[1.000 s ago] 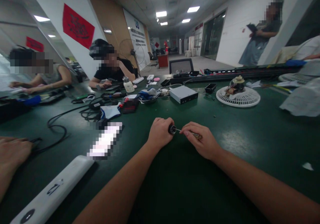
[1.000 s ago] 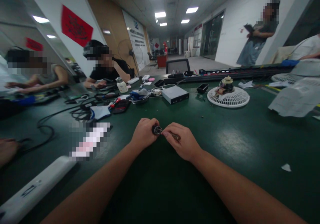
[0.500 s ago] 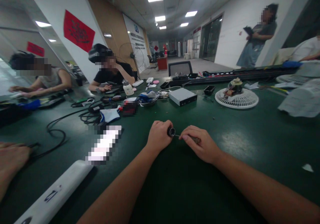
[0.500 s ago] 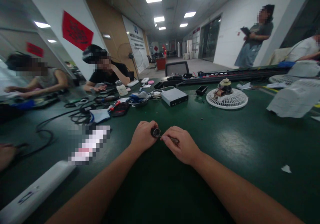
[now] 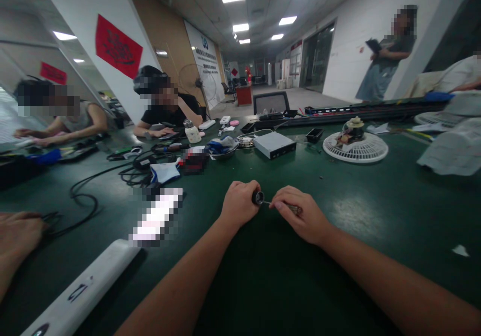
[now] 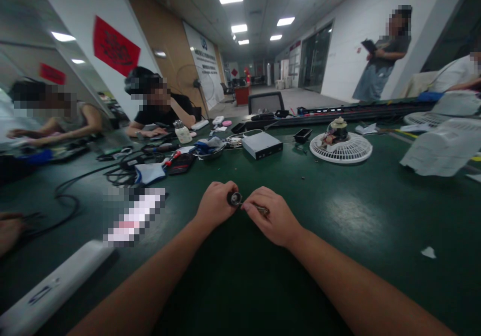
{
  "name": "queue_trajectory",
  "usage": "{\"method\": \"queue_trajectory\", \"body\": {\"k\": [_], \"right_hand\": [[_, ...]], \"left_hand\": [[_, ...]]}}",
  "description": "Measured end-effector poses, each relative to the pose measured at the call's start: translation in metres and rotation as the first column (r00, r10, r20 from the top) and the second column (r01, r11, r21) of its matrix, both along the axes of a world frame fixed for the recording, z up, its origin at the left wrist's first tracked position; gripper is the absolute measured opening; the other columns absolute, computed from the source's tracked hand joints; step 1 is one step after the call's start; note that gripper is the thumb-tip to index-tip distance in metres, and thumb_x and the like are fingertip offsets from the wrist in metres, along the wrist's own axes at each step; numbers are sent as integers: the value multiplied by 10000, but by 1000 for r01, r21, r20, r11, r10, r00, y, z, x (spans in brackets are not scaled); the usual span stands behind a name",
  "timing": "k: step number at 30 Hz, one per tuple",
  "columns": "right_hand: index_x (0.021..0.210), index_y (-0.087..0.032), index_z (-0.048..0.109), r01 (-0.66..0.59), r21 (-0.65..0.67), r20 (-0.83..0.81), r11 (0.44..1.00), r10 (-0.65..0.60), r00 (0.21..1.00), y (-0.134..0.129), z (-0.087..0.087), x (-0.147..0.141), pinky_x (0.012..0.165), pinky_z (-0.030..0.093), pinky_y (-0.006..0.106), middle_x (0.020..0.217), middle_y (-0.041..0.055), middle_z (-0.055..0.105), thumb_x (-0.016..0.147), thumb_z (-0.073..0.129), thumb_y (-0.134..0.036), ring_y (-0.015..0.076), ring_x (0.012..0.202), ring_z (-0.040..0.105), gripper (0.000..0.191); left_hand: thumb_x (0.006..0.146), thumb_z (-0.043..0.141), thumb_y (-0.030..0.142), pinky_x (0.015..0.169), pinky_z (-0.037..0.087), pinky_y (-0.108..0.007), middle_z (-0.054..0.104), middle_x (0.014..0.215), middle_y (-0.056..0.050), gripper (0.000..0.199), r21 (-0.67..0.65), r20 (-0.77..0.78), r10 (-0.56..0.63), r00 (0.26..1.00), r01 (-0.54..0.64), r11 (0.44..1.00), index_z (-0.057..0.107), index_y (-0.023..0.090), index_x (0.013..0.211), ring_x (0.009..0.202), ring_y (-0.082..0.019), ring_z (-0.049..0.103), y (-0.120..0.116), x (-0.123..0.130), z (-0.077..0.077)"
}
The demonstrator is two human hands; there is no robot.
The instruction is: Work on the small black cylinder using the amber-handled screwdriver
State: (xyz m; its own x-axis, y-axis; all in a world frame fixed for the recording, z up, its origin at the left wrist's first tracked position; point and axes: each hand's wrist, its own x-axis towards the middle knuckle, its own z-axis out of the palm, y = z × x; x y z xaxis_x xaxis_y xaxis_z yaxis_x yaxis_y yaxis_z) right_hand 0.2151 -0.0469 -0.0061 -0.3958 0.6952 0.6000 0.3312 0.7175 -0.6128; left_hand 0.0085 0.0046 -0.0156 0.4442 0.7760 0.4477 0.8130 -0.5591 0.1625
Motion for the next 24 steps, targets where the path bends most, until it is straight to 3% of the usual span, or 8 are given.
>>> {"method": "queue_trajectory", "body": {"k": [7, 13, 19, 24], "right_hand": [[908, -199, 716, 116, -5, 24, 993, -116, 993, 3, 1, 1, 814, 497, 362, 888, 63, 715, 999, 527, -245, 211, 874, 645, 214], [924, -191, 718, 6, -1, -7, 1000, -6, 1000, 1, 0, 1, 814, 501, 356, 902, 63, 717, 997, 526, -241, 203, 873, 648, 210], [886, -182, 719, 109, -15, -15, 994, -109, 994, 2, -1, 2, 798, 482, 356, 875, 67, 717, 995, 529, -231, 208, 851, 642, 224], [897, -188, 722, 17, -50, -50, 999, -19, 999, 2, -1, 2, 796, 483, 340, 865, 54, 716, 1005, 518, -240, 195, 843, 652, 237]], "left_hand": [[788, 635, 176, 846, 430, -380, 690, 790, 1, 118, 5, 7, 6, 1000, -6, 1000, 574, 230, 874, 760, -205, 640, 0, 0, 0], [770, 636, 159, 846, 427, -372, 676, 779, 11, 138, 8, -7, -29, 1000, 29, 1000, 576, 232, 869, 760, -198, 631, 1, 0, -2], [777, 654, 189, 936, 420, -383, 689, 802, 1, 125, 26, 4, 12, 1000, -12, 1000, 596, 234, 879, 827, -212, 636, 1, 0, -3], [780, 664, 208, 930, 419, -383, 680, 781, -3, 113, 26, -33, 10, 999, -9, 1000, 604, 230, 874, 794, -208, 625, 1, 0, -2]]}}
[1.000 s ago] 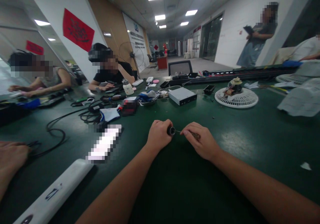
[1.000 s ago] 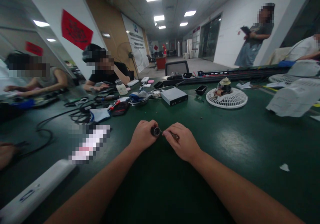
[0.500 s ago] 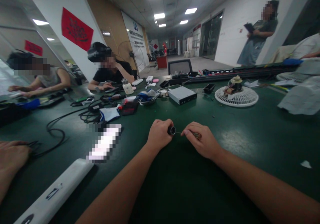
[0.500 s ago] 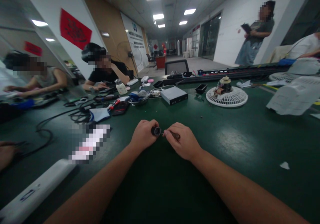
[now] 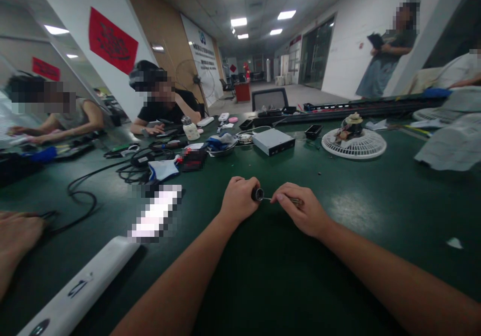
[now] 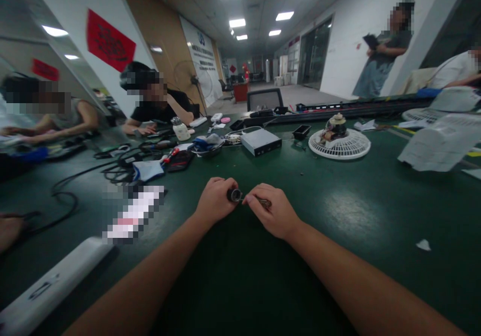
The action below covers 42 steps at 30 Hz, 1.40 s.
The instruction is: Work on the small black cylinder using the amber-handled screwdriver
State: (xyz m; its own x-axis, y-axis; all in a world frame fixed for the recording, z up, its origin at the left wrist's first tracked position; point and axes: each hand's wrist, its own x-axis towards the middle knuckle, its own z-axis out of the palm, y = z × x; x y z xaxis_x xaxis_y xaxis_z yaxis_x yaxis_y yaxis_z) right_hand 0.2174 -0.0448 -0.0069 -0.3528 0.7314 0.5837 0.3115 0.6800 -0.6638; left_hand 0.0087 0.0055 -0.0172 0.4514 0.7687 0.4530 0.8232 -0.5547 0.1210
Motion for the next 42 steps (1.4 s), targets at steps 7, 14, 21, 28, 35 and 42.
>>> {"method": "queue_trajectory", "body": {"k": [7, 14, 21, 28, 35, 42], "right_hand": [[876, -169, 730, 85, 4, 27, 996, -85, 996, 2, -3, -1, 766, 469, 340, 853, 65, 713, 993, 532, -245, 196, 806, 644, 242], [923, -187, 765, 85, -135, -66, 987, -95, 993, 3, -5, 1, 700, 462, 305, 863, 45, 730, 1007, 512, -295, 177, 762, 646, 288], [898, -183, 788, 49, -254, -140, 966, -87, 986, 7, -11, 1, 687, 479, 312, 811, 50, 739, 1023, 485, -386, 193, 748, 654, 385], [878, -178, 792, 51, -274, -127, 960, -88, 988, 8, -10, -1, 684, 479, 302, 785, 42, 733, 1015, 508, -371, 179, 713, 639, 370], [940, -182, 773, 51, -257, -113, 965, -83, 990, 6, -8, -1, 692, 485, 296, 847, 45, 733, 1012, 516, -350, 174, 751, 648, 315], [893, -165, 740, -76, -308, -227, 948, 4, 974, 7, -10, -1, 696, 518, 302, 858, 62, 733, 1024, 484, -373, 179, 773, 671, 355]], "left_hand": [[879, 627, 458, 887, 416, -397, 671, 749, -34, 246, 2, -36, 33, 999, -33, 999, 629, 214, 851, 749, -214, 620, -1, 1, 0], [881, 623, 391, 957, 391, -432, 695, 790, -42, 188, -14, -113, -31, 993, 30, 999, 648, 208, 845, 809, -221, 628, -1, 1, 1], [874, 636, 398, 1002, 379, -450, 711, 818, -35, 201, -8, -108, -50, 993, 50, 999, 642, 205, 822, 828, -219, 630, -2, 1, 1], [872, 635, 422, 990, 385, -449, 711, 814, -35, 225, 10, -101, -56, 993, 58, 998, 643, 206, 807, 826, -220, 624, -3, 2, 3], [854, 651, 399, 975, 382, -440, 713, 833, -38, 202, -5, -115, -57, 992, 57, 998, 640, 206, 798, 832, -220, 619, -3, 1, 3], [866, 630, 386, 931, 399, -431, 698, 831, -43, 186, -38, -136, -77, 988, 73, 997, 654, 209, 815, 848, -226, 612, -4, 2, 3]]}}
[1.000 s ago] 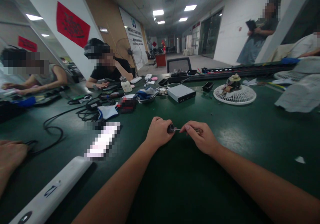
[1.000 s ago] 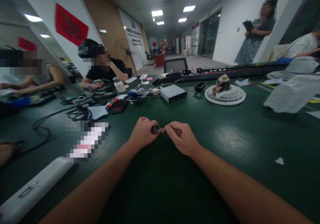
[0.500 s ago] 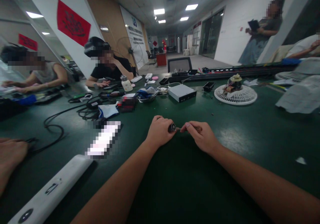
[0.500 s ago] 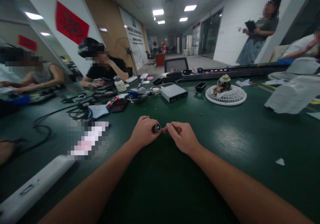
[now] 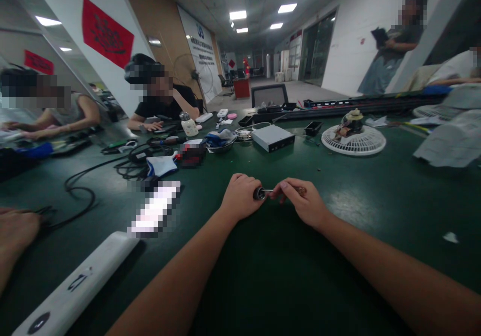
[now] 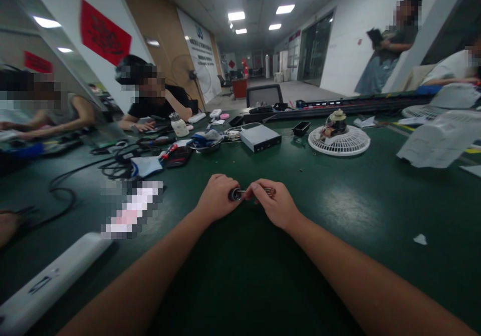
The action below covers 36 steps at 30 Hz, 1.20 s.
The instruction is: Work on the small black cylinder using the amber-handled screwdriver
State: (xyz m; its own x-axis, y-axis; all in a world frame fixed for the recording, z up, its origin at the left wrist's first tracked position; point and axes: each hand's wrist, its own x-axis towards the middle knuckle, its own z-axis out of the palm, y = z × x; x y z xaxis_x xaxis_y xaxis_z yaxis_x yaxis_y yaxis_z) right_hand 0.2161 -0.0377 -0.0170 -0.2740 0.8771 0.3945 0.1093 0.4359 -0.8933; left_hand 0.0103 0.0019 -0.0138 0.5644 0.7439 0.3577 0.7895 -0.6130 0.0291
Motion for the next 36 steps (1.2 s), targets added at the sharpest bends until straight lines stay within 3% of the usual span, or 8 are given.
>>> {"method": "queue_trajectory", "body": {"k": [7, 13, 17, 20, 24, 27, 30, 36], "right_hand": [[790, -178, 710, 68, 195, 267, 978, -119, 956, -8, 7, -1, 630, 435, 298, 727, 24, 676, 1013, 502, -304, 157, 644, 603, 330], [927, -178, 712, 0, 142, 152, 990, -22, 988, -9, 4, -2, 714, 498, 293, 896, 55, 726, 1021, 492, -323, 180, 803, 670, 280], [901, -182, 712, 63, 189, 238, 980, -108, 965, -7, 5, -3, 660, 459, 291, 834, 43, 701, 1007, 512, -298, 168, 718, 626, 255], [823, -180, 701, 4, 184, 230, 983, -47, 972, -7, 6, -1, 689, 461, 294, 784, 30, 683, 1018, 481, -274, 162, 720, 628, 309], [916, -179, 710, -23, 85, 146, 996, 11, 989, -3, 0, 0, 691, 483, 287, 882, 43, 709, 1028, 474, -320, 163, 752, 645, 297], [943, -180, 710, 31, 94, 153, 995, -45, 987, -3, -1, -1, 678, 477, 287, 910, 48, 707, 1023, 488, -339, 166, 755, 638, 284], [865, -183, 717, 74, 129, 210, 989, -100, 973, -4, 2, 0, 637, 442, 286, 768, 22, 668, 1025, 482, -337, 155, 668, 590, 323], [930, -180, 718, -12, 60, 136, 998, 4, 991, -2, 0, 1, 670, 477, 287, 893, 45, 703, 1020, 485, -355, 169, 742, 638, 305]], "left_hand": [[871, 638, 463, 916, 398, -437, 700, 825, -48, 262, 16, 30, 57, 998, -58, 998, 664, 211, 803, 845, -236, 617, 1, 1, -2], [888, 604, 387, 875, 401, -421, 696, 846, -55, 196, 32, 18, 88, 996, -88, 996, 668, 216, 815, 837, -234, 610, 2, 1, -3], [881, 617, 383, 867, 401, -415, 696, 850, -54, 189, 17, 1, 100, 995, -100, 995, 668, 219, 804, 845, -235, 609, 2, 0, -3], [909, 583, 435, 862, 399, -413, 695, 870, -60, 261, 15, -9, 77, 997, -76, 997, 671, 220, 791, 856, -234, 607, 1, 1, -3], [888, 600, 361, 863, 396, -415, 690, 850, -50, 181, 20, -13, 79, 997, -79, 997, 676, 223, 797, 843, -230, 604, 2, 0, -4], [859, 622, 315, 867, 398, -415, 690, 848, -48, 115, 17, -4, 100, 995, -100, 995, 681, 226, 816, 856, -234, 608, 3, -1, -5], [875, 605, 323, 876, 398, -417, 693, 867, -55, 138, 12, -3, 92, 996, -92, 996, 685, 227, 820, 866, -236, 609, 3, -1, -5], [858, 611, 298, 853, 403, -420, 682, 862, -60, 114, 28, -33, 73, 997, -72, 997, 677, 218, 813, 855, -241, 600, 3, -1, -4]]}}
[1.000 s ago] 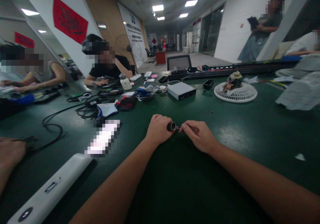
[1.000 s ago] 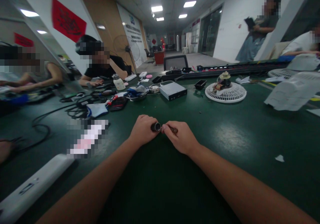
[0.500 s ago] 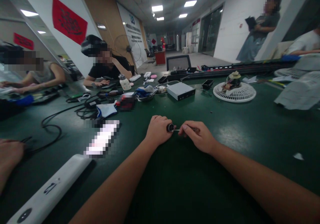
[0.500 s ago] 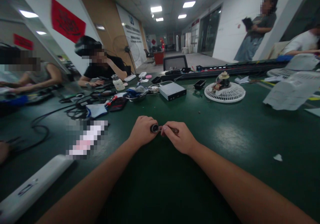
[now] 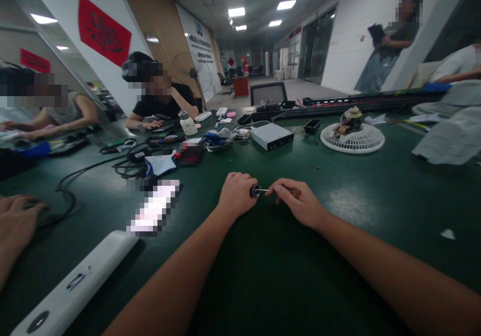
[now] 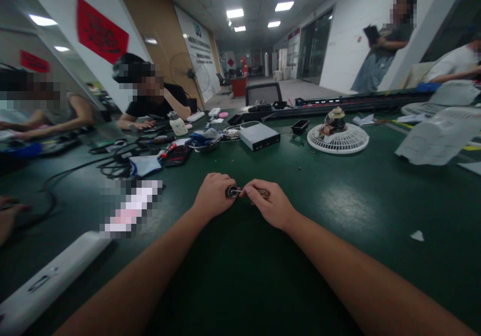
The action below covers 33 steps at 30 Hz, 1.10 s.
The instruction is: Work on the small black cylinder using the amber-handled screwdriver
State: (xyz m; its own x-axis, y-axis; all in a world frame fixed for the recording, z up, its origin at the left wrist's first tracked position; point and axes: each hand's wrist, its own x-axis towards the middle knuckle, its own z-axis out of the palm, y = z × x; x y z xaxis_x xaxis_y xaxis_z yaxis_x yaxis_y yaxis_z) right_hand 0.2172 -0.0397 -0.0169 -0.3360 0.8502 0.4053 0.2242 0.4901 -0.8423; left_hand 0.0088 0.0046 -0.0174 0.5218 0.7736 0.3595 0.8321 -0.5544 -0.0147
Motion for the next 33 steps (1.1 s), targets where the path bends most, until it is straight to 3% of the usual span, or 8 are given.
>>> {"method": "queue_trajectory", "body": {"k": [5, 9, 11, 15, 20, 24, 28, 33], "right_hand": [[859, -184, 723, 105, 118, 96, 987, -117, 988, -2, 2, -2, 625, 431, 287, 768, 23, 673, 1010, 496, -319, 158, 655, 586, 305], [876, -186, 715, 18, 75, 63, 997, -23, 998, -2, 3, 0, 666, 452, 294, 813, 30, 683, 1021, 479, -340, 165, 699, 607, 317], [934, -185, 712, 34, 33, 29, 999, -35, 999, -1, 2, 0, 654, 455, 288, 868, 39, 689, 1022, 479, -355, 164, 713, 611, 301], [906, -183, 713, 63, 118, 137, 991, -79, 987, -3, 6, -2, 614, 400, 280, 792, 16, 651, 1007, 511, -305, 146, 655, 558, 256], [876, -184, 702, -73, 87, 120, 994, 62, 991, -8, 8, -3, 608, 391, 272, 753, 1, 631, 1027, 473, -301, 127, 607, 526, 298], [1013, -194, 698, -14, 32, 91, 999, 11, 996, -8, 5, -5, 565, 371, 265, 766, -2, 628, 1023, 491, -345, 125, 580, 501, 257], [878, -189, 704, -2, 115, 202, 993, -22, 979, -7, 8, -3, 613, 383, 276, 743, 0, 631, 1013, 493, -282, 129, 607, 536, 268], [900, -181, 704, -49, 50, 83, 998, 45, 996, -5, 5, 0, 658, 422, 279, 813, 29, 681, 1039, 443, -326, 155, 716, 607, 330]], "left_hand": [[847, 608, 255, 862, 400, -418, 685, 889, -64, 82, 4, -35, 11, 999, -11, 1000, 682, 227, 827, 876, -244, 600, -1, 1, 2], [870, 588, 238, 825, 407, -400, 680, 879, -63, 100, 14, -45, -17, 999, 18, 1000, 677, 226, 825, 866, -240, 600, -1, 1, 3], [880, 580, 237, 784, 410, -386, 683, 890, -61, 104, 21, -42, -1, 999, 2, 1000, 671, 225, 833, 853, -236, 602, -1, 0, 2], [899, 564, 254, 725, 406, -368, 687, 856, -51, 129, 18, -32, 30, 999, -30, 999, 655, 226, 812, 808, -233, 610, 2, -1, 0], [913, 559, 300, 682, 405, -349, 685, 768, -35, 165, -17, -26, 45, 999, -46, 999, 637, 235, 784, 746, -230, 631, 1, 1, -2], [924, 551, 330, 648, 397, -333, 693, 765, -28, 175, -31, -3, 108, 994, -108, 994, 636, 241, 800, 720, -221, 642, 1, -1, 0], [914, 553, 315, 646, 404, -335, 690, 753, -37, 169, -49, -49, 114, 992, -116, 992, 648, 238, 798, 722, -231, 647, 0, 0, 2], [922, 551, 331, 695, 437, -329, 711, 806, -47, 172, -84, -84, 111, 990, -118, 989, 670, 232, 847, 780, -230, 663, -3, 3, 7]]}}
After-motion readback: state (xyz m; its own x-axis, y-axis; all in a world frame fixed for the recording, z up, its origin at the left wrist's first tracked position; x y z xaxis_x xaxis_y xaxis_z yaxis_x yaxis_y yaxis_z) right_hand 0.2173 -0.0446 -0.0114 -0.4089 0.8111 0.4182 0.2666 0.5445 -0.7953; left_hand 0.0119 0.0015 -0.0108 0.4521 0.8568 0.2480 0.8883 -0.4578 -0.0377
